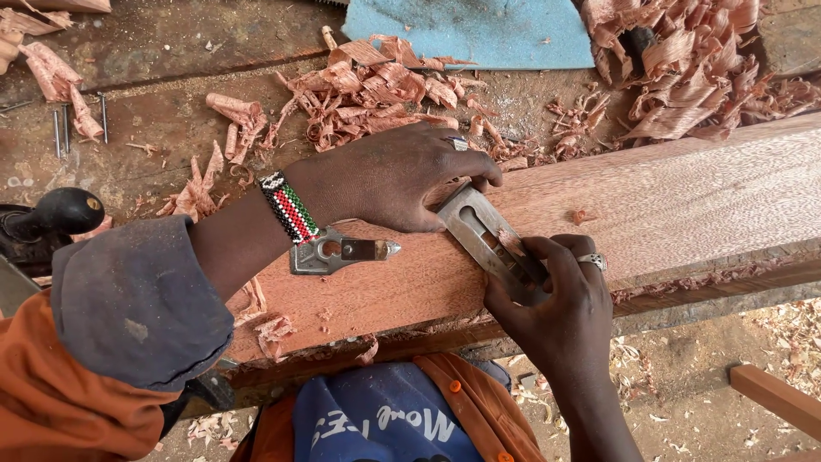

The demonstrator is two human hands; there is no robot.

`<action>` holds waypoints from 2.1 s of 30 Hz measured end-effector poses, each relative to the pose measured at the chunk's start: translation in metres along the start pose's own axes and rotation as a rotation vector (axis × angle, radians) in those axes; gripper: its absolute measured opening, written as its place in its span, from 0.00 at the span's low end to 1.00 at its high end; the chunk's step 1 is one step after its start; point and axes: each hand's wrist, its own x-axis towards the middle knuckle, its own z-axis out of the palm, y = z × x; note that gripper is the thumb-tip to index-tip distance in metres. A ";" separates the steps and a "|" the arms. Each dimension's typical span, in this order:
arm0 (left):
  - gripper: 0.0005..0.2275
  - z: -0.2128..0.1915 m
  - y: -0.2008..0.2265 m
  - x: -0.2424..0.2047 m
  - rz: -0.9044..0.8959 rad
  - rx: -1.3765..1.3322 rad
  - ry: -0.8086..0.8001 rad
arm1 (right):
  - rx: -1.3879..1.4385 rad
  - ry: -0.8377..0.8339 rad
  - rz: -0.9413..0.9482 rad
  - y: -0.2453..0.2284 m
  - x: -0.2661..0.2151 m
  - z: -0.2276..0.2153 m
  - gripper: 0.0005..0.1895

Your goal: Assembling or adjusting the blade and chip breaker components of a manual hand plane on a workbench.

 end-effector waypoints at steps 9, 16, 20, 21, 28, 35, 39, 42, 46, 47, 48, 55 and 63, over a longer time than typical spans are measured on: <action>0.30 0.005 -0.004 -0.002 -0.065 -0.127 -0.039 | 0.023 0.012 -0.053 0.004 0.001 0.001 0.24; 0.33 0.006 -0.008 -0.007 -0.062 -0.252 -0.036 | 0.066 -0.015 -0.040 0.005 0.001 0.003 0.27; 0.33 -0.004 -0.001 -0.005 -0.144 -0.273 -0.117 | 0.041 -0.034 -0.022 0.005 0.003 0.003 0.28; 0.33 -0.003 -0.002 -0.005 -0.143 -0.279 -0.118 | 0.037 -0.038 -0.018 0.005 0.003 0.002 0.28; 0.31 0.003 -0.006 -0.004 -0.126 -0.237 -0.113 | 0.106 -0.068 0.007 0.008 0.008 -0.007 0.25; 0.31 0.002 -0.002 -0.005 -0.149 -0.195 -0.099 | 0.153 0.000 0.007 0.012 0.011 -0.005 0.09; 0.31 0.001 0.000 -0.005 -0.161 -0.175 -0.112 | 0.162 -0.024 0.003 0.004 0.014 -0.004 0.10; 0.31 0.002 0.000 -0.005 -0.144 -0.164 -0.093 | 0.183 -0.056 -0.001 0.003 0.015 -0.005 0.10; 0.31 0.004 0.000 -0.006 -0.155 -0.186 -0.091 | 0.174 -0.053 0.020 0.005 0.014 -0.004 0.09; 0.31 0.006 -0.001 -0.006 -0.151 -0.190 -0.086 | 0.164 -0.055 0.017 0.006 0.014 -0.005 0.09; 0.31 0.006 -0.002 -0.006 -0.150 -0.190 -0.087 | 0.163 -0.054 0.018 0.006 0.013 -0.005 0.09; 0.32 0.003 0.001 -0.003 -0.197 -0.168 -0.127 | 0.187 -0.060 0.022 0.009 0.012 -0.005 0.13; 0.33 0.002 0.001 -0.004 -0.196 -0.160 -0.123 | 0.125 -0.128 0.046 -0.002 0.018 -0.008 0.31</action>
